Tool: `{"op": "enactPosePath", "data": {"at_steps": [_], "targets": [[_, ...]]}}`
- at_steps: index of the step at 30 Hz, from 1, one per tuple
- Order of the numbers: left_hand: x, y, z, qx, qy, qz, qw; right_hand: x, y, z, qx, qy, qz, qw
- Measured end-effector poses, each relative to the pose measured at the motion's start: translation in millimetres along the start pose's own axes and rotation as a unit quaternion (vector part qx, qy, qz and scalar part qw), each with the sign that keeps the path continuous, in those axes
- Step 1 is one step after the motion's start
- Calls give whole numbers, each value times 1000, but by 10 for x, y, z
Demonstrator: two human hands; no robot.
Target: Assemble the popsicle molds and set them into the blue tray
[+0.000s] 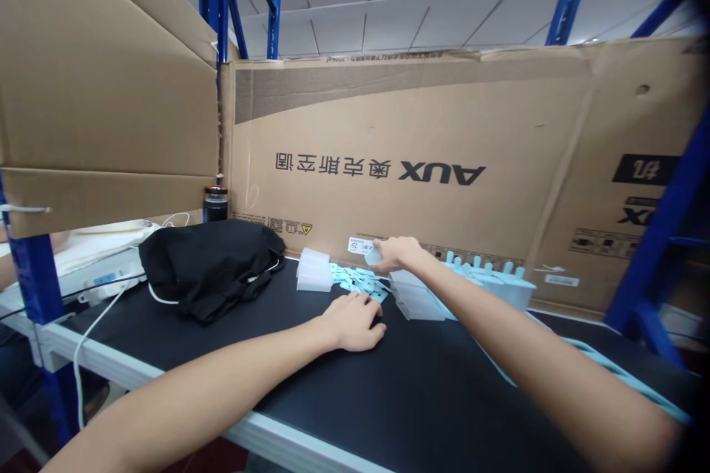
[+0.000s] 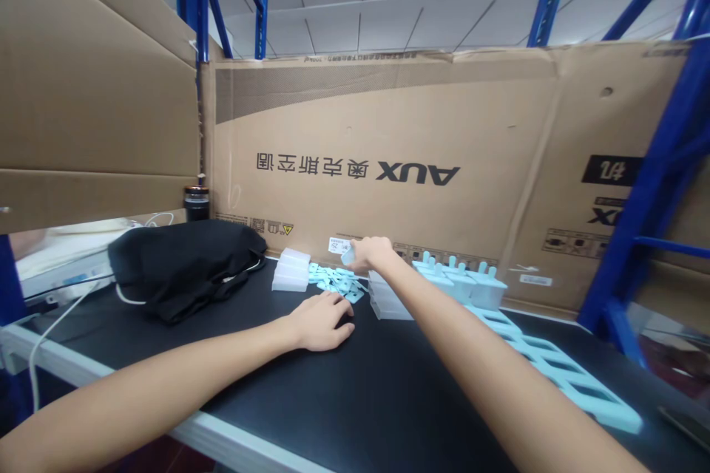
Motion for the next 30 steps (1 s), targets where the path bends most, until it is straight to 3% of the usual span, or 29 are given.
{"op": "enactPosePath", "data": {"at_steps": [13, 16, 24, 30], "targets": [[-13, -10, -1, 2, 7, -11, 1000, 50, 169, 63, 0, 1, 6, 1000], [-8, -4, -6, 1, 9, -6, 1000, 53, 20, -6, -24, 25, 40, 999], [-56, -74, 49, 37, -30, 7, 999, 162, -658, -325, -174, 53, 41, 982], [-43, -236, 200, 74, -46, 18, 996, 357, -772, -332, -179, 63, 92, 978]]}}
Point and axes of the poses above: each hand's wrist, its own z-axis towards the middle knuckle, its own x-axis out of the palm, y = z × x, the point moved 7 cm from there along z, towards the middle knuckle, and after that the axes turned 12 degrees about z, right-handed, at the moved point
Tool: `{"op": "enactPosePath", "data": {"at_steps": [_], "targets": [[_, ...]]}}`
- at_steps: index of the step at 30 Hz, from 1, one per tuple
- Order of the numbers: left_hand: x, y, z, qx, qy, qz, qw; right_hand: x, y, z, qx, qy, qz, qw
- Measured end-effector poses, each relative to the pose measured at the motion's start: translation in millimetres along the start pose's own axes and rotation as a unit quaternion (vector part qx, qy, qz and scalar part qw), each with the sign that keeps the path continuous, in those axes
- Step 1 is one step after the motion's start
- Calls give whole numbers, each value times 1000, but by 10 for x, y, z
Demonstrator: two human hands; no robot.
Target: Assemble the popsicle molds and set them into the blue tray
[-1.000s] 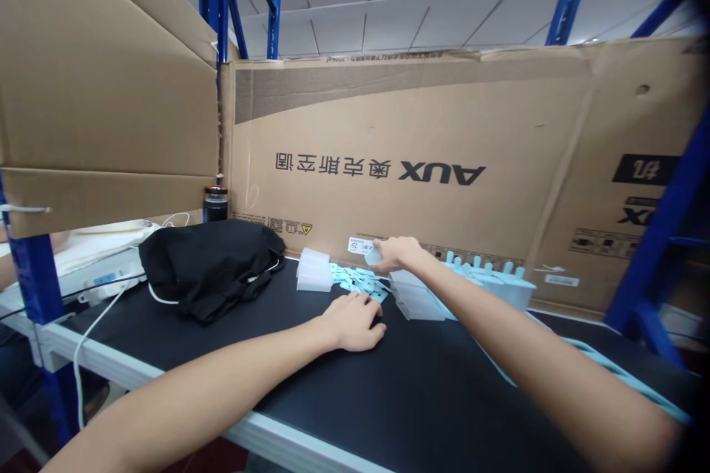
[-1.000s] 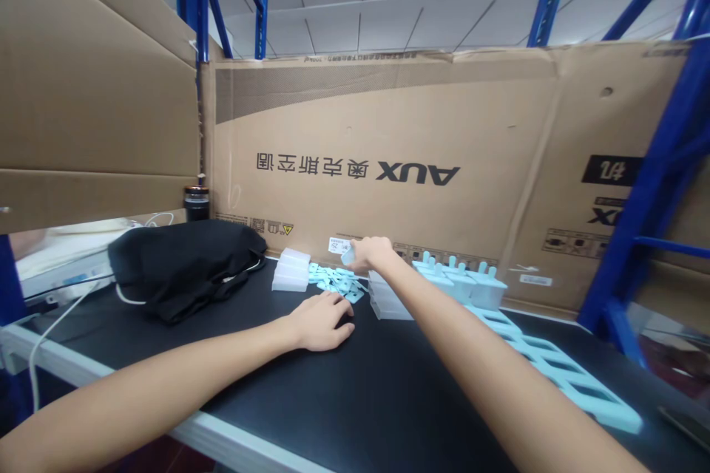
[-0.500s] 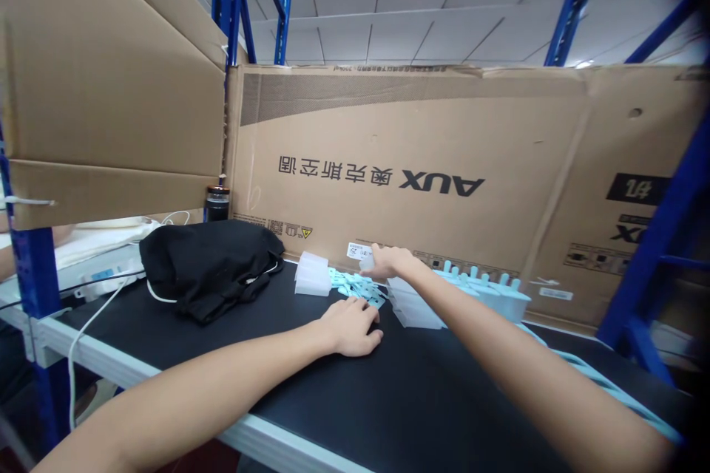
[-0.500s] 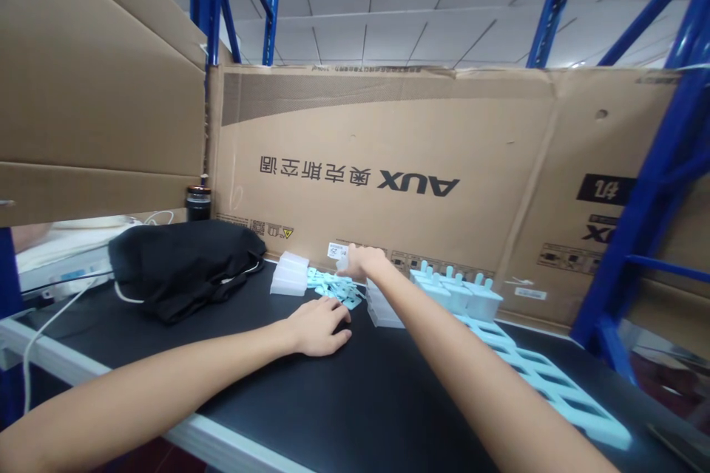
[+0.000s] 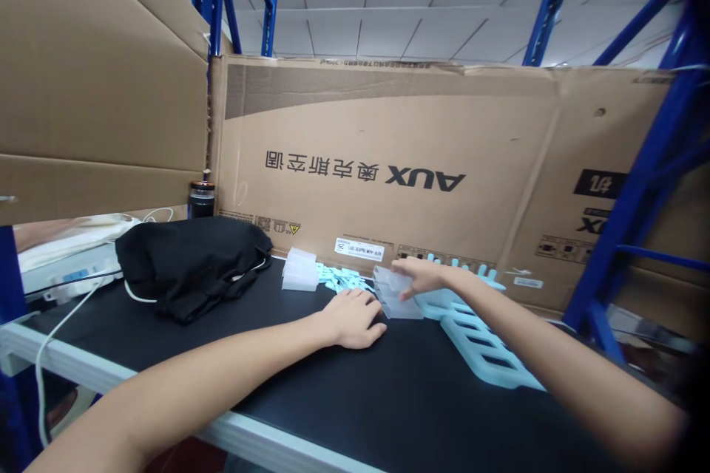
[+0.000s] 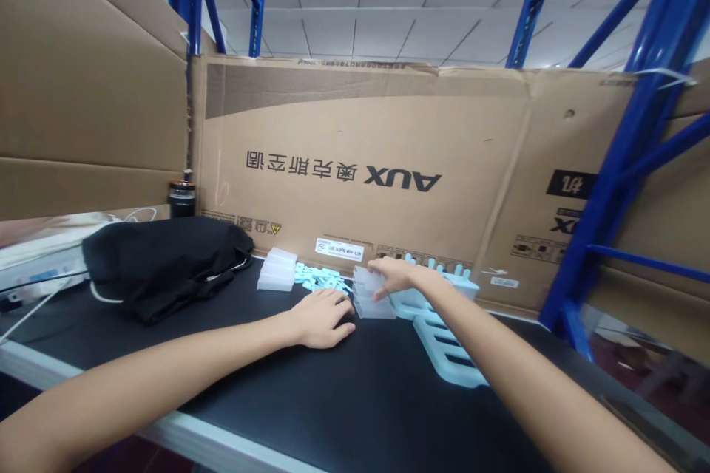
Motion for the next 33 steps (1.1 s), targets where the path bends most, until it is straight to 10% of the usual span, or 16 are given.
{"op": "enactPosePath", "data": {"at_steps": [12, 16, 24, 33], "targets": [[151, 114, 41, -26, 39, -19, 999, -35, 78, 3, -47, -61, 0, 997], [96, 100, 42, -27, 16, -7, 999, -338, 149, -331, -56, -188, -21, 980], [139, 179, 222, -72, 10, 7, 997, -240, -714, -1146, 136, -427, 62, 892], [256, 210, 333, -76, 8, -11, 997, 272, -1093, -1157, 268, -332, 256, 868]]}}
Point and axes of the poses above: each hand's wrist, its own z-axis towards the middle knuckle, its own x-axis out of the palm, y = z × x, the point moved 7 cm from there along z, towards the middle knuckle, and after that the axes turned 12 degrees about z, right-handed, at the moved point
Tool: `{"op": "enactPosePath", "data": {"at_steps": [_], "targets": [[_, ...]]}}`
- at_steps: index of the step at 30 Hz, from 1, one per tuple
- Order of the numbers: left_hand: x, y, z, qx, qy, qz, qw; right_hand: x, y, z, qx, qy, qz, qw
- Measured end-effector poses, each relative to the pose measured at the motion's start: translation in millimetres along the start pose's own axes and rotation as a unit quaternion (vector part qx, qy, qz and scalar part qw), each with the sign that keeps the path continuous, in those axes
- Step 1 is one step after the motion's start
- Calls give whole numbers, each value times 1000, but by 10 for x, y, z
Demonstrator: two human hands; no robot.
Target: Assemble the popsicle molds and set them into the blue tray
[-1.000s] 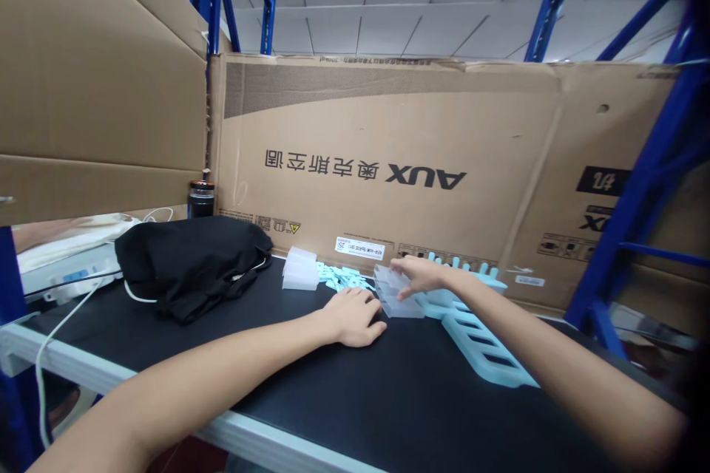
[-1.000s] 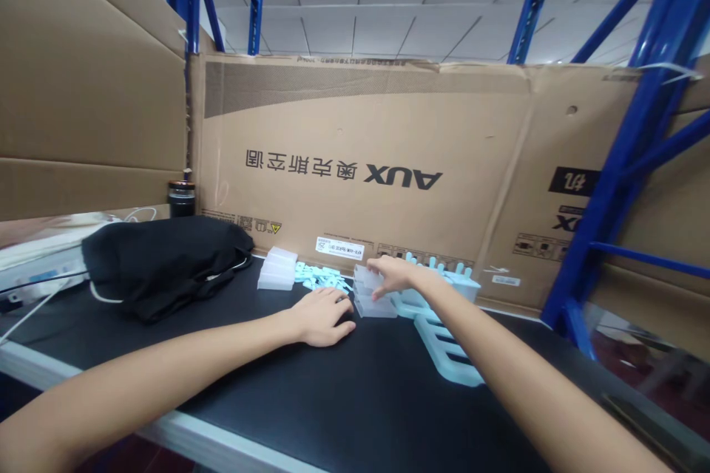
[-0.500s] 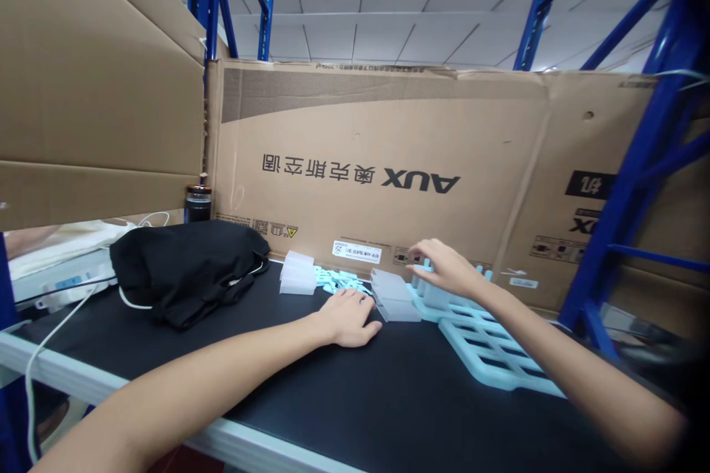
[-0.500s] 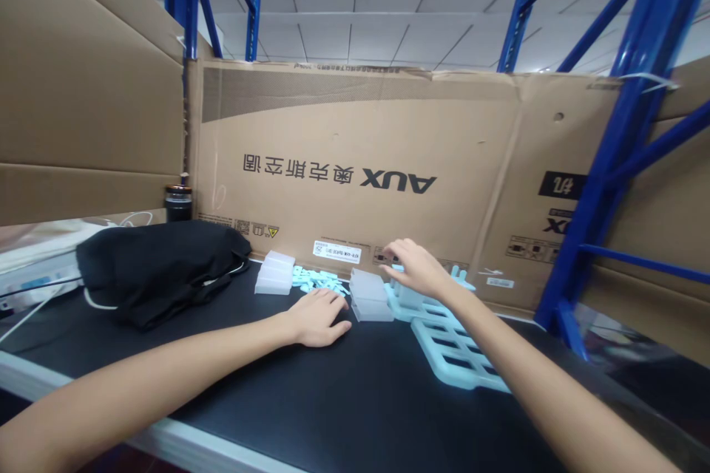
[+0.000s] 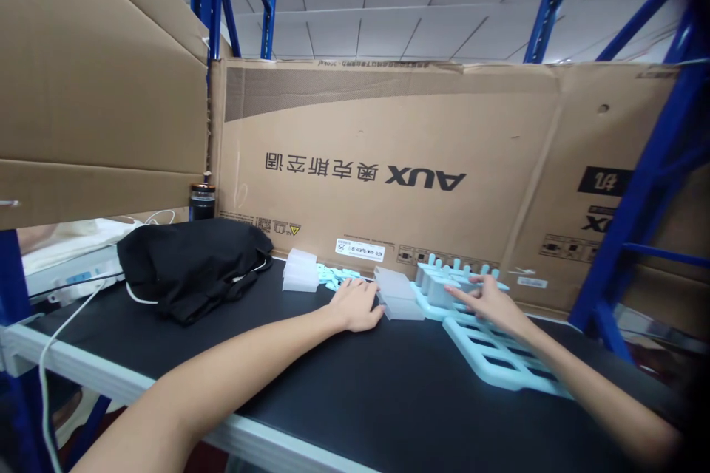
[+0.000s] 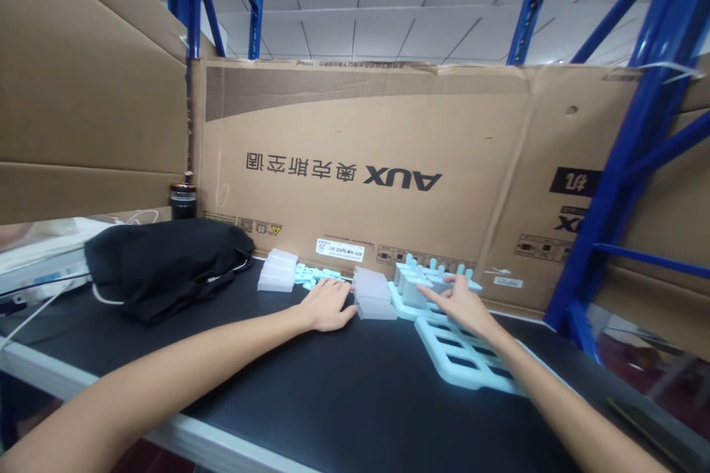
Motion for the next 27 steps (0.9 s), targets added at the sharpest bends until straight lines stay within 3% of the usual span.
{"op": "enactPosePath", "data": {"at_steps": [2, 7, 15, 19, 22, 27], "targets": [[10, -5, -1, 7, -2, -2, 1000, 16, 32, -45, -5, -5, -30, 1000], [62, -1, -3, 13, 8, -14, 1000, 259, 128, -146, -3, 121, -115, 986], [68, -4, 2, 18, 6, -20, 1000, 389, 254, -119, -17, 70, -164, 984], [-53, -27, -39, 15, -38, -1, 999, 398, 234, -102, -22, 48, -194, 980], [-138, -47, -163, 24, -52, 6, 998, 396, 203, -90, -15, 45, -211, 976], [-220, -2, -473, 41, -24, 2, 999, 404, 234, -97, -11, 51, -232, 971]]}}
Point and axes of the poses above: each hand's wrist, its own z-axis towards the middle knuckle, its own x-axis out of the palm, y = z × x, the point moved 7 cm from there along z, towards the middle knuckle, and after that the axes turned 12 degrees about z, right-handed, at the moved point
